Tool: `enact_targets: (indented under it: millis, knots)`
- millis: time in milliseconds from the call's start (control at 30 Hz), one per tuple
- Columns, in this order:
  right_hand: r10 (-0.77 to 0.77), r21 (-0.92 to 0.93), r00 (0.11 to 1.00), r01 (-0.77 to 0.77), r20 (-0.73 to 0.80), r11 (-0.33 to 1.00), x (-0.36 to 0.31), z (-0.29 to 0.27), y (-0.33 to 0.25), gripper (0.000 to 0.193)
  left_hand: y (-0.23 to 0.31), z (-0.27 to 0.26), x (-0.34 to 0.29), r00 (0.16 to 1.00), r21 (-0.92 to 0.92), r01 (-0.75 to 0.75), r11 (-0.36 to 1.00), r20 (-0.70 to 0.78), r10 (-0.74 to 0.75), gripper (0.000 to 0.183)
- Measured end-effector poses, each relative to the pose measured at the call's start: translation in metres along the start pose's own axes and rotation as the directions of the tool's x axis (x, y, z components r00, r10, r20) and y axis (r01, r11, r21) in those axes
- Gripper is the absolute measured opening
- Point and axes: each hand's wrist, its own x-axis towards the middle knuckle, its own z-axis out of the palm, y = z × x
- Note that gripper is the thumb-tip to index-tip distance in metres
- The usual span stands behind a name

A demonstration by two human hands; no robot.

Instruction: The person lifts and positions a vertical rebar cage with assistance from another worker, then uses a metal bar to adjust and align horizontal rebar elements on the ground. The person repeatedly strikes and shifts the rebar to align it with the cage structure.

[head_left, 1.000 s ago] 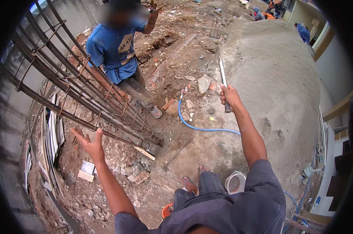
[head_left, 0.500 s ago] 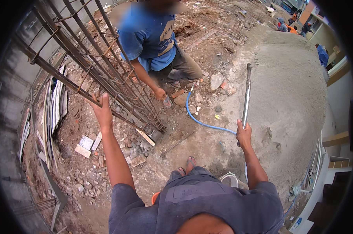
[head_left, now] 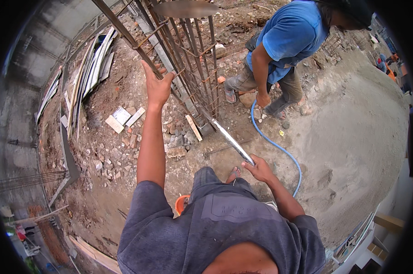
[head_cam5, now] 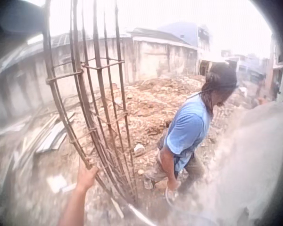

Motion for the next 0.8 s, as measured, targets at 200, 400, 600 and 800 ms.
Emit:
enact_targets:
  millis: [200,400,600,800]
  knots:
    - [-0.161,-0.094,0.984,0.155,-0.069,0.983,0.060,-0.003,-0.083,0.045,0.018,-0.006,-0.006,0.998,0.254,-0.040,0.966,-0.032,0.050,0.130]
    - [-0.127,0.154,0.990,0.116,0.061,0.981,0.115,0.026,-0.139,0.038,0.010,-0.003,0.000,0.998,0.111,-0.056,0.992,-0.035,0.060,0.140]
    - [-0.147,0.617,0.960,-0.033,0.239,0.786,0.122,0.068,-0.163,0.031,-0.002,0.002,0.001,0.999,-0.049,-0.040,0.998,0.009,0.040,0.146]
    - [-0.159,0.786,0.953,-0.110,0.256,0.609,0.145,0.091,-0.174,0.023,-0.016,-0.006,0.008,0.997,-0.161,-0.059,0.985,0.048,0.067,0.143]
